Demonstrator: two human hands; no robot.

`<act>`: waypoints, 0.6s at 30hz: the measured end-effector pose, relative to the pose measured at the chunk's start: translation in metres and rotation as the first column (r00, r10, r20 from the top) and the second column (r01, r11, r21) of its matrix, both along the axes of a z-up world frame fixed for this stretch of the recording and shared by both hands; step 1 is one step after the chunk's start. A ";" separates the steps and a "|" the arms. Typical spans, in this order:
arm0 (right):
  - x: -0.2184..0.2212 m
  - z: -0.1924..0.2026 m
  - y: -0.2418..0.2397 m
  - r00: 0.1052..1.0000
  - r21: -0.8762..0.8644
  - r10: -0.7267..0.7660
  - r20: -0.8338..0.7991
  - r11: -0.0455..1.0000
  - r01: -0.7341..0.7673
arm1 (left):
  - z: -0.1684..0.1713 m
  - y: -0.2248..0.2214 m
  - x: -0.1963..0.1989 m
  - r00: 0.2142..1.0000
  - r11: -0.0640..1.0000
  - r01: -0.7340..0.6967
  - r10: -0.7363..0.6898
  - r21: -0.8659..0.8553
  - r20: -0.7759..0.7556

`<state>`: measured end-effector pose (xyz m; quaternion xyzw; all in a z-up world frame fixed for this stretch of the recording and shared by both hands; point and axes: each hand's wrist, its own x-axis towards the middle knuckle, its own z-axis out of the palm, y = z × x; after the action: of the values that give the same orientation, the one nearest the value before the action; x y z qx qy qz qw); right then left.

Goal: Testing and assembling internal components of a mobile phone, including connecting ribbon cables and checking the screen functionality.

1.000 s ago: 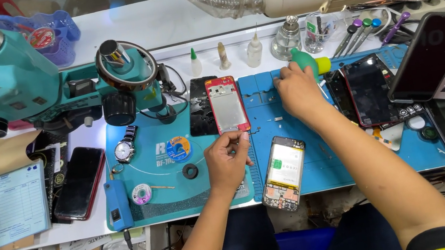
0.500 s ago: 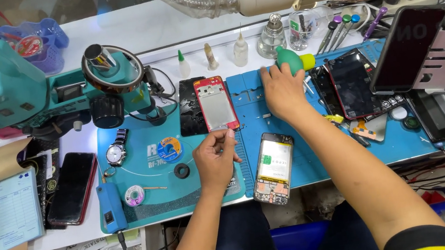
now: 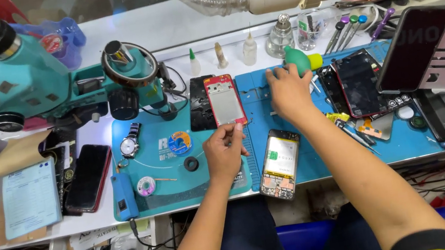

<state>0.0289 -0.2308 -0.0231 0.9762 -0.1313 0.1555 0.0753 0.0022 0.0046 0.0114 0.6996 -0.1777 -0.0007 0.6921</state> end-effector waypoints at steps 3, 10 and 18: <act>-0.052 0.046 0.022 0.967 0.178 0.170 0.190 0.963 -0.204 | 0.002 -0.002 -0.003 1.000 1.000 0.007 -0.007 0.004 -0.005; -0.147 0.083 0.081 0.927 0.941 -0.165 0.338 0.041 -0.336 | 0.014 -0.019 -0.045 0.999 0.992 0.025 -0.029 -0.123 -0.036; -0.167 0.083 0.094 0.869 0.881 -0.254 0.425 -0.104 -0.461 | 0.049 -0.019 -0.079 0.999 0.979 0.039 -0.042 -0.202 -0.014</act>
<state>-0.1380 -0.1369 0.0598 0.6379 -0.1341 0.2429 -0.7184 -0.0767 -0.0142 0.0605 0.6221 -0.1847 -0.0032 0.7608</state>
